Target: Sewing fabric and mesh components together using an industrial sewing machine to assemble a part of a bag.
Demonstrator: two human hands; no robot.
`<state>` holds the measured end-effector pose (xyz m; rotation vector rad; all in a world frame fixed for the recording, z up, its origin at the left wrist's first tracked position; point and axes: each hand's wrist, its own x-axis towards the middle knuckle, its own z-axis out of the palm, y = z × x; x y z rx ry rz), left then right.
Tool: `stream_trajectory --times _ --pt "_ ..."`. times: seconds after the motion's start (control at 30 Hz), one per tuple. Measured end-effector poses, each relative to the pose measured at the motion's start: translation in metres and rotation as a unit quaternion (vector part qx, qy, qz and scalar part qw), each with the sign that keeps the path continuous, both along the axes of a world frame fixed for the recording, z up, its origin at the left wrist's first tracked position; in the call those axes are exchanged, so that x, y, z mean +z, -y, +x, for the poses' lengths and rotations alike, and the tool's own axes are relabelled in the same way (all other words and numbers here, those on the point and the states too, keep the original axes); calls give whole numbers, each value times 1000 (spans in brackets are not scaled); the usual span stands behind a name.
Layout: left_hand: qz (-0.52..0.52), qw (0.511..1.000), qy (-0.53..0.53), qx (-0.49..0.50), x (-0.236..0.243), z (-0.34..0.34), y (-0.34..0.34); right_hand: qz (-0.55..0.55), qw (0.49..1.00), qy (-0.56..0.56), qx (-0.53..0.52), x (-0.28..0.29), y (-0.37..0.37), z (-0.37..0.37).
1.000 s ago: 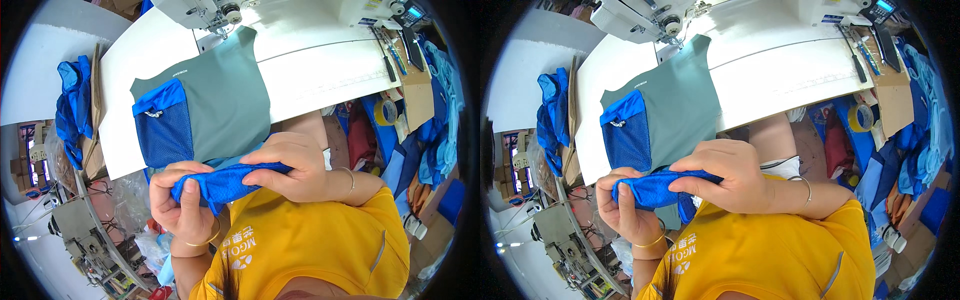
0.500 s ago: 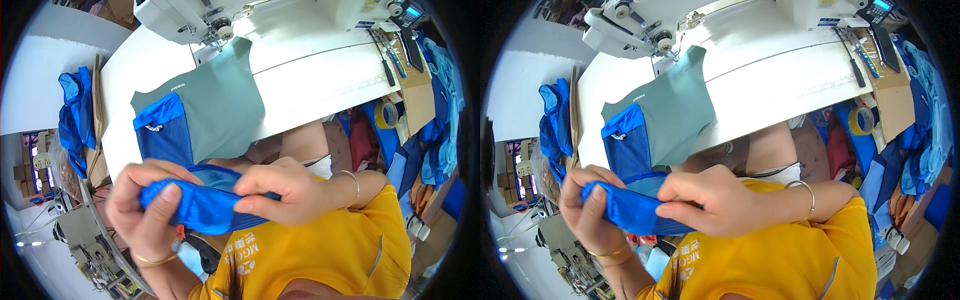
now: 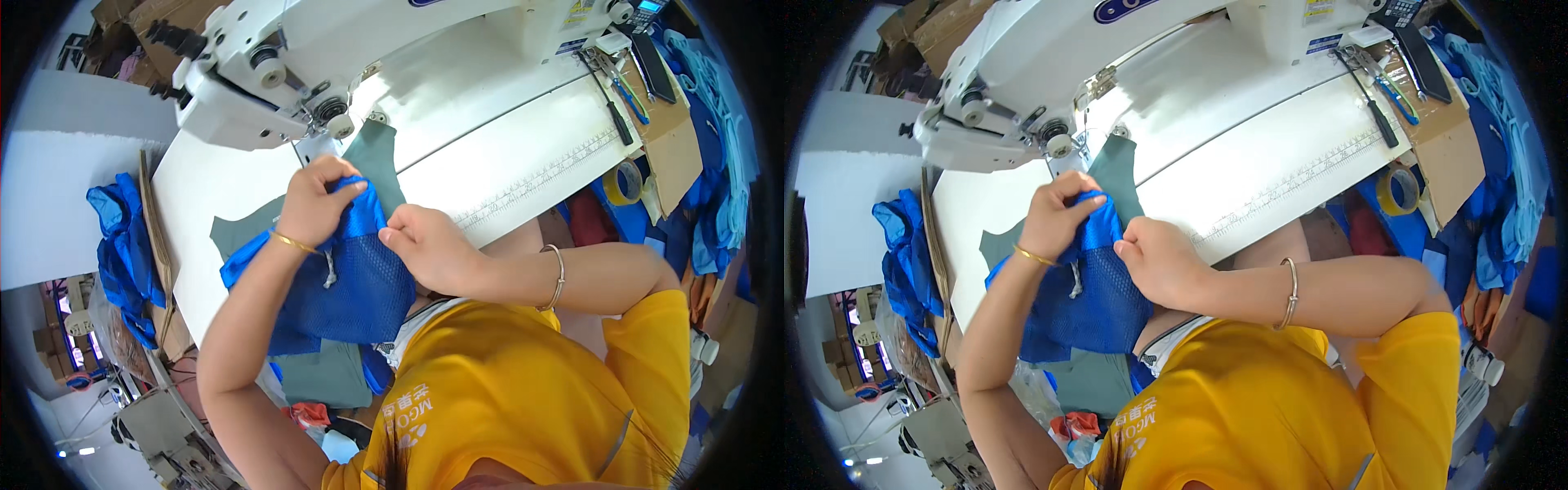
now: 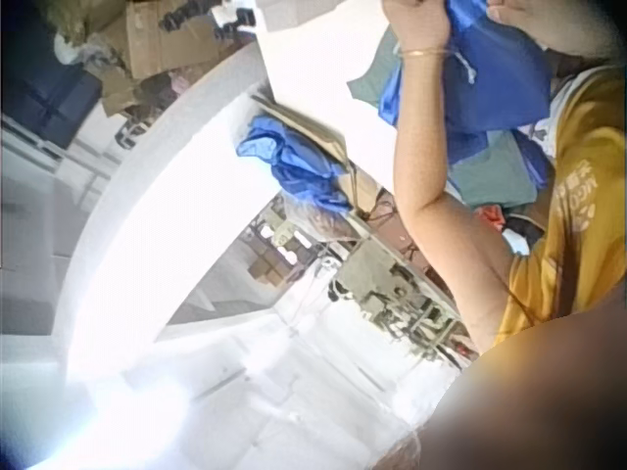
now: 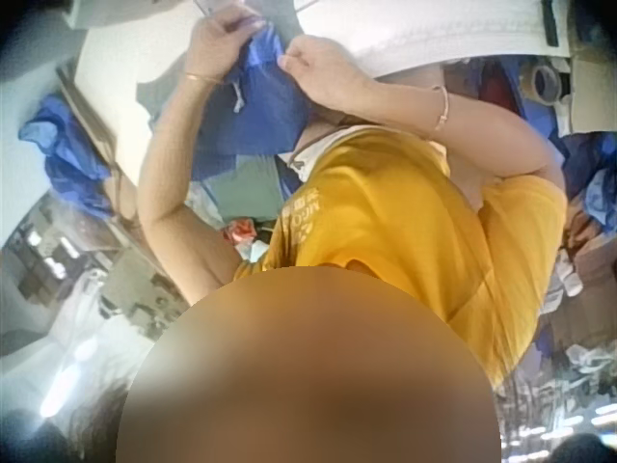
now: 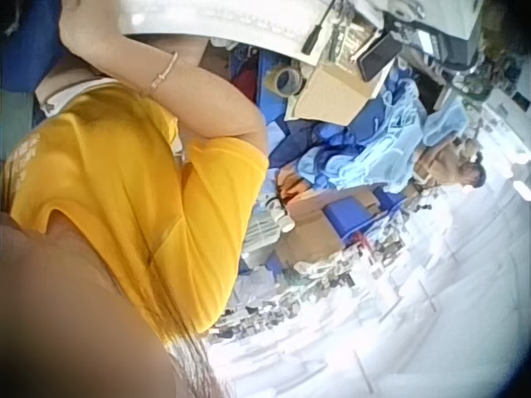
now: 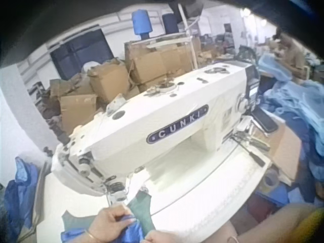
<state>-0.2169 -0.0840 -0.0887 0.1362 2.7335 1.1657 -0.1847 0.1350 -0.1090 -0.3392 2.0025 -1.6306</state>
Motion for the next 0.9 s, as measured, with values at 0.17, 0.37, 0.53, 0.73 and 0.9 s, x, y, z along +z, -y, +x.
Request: stream_trajectory --times 0.17,0.37,0.53,0.73,0.9 --pt "-9 997 -63 42 3 14 -10 67 997 3 44 7 3 -14" --pt "84 992 9 93 14 9 0 25 988 138 64 56 1 -30" --pt "-64 996 -54 44 10 12 -23 46 991 121 24 15 -6 -7" --pt "-60 996 -57 42 10 12 -23 -11 988 150 25 10 -8 -5" --pt "-107 993 -49 24 20 6 -31 21 989 147 11 15 -5 -7"
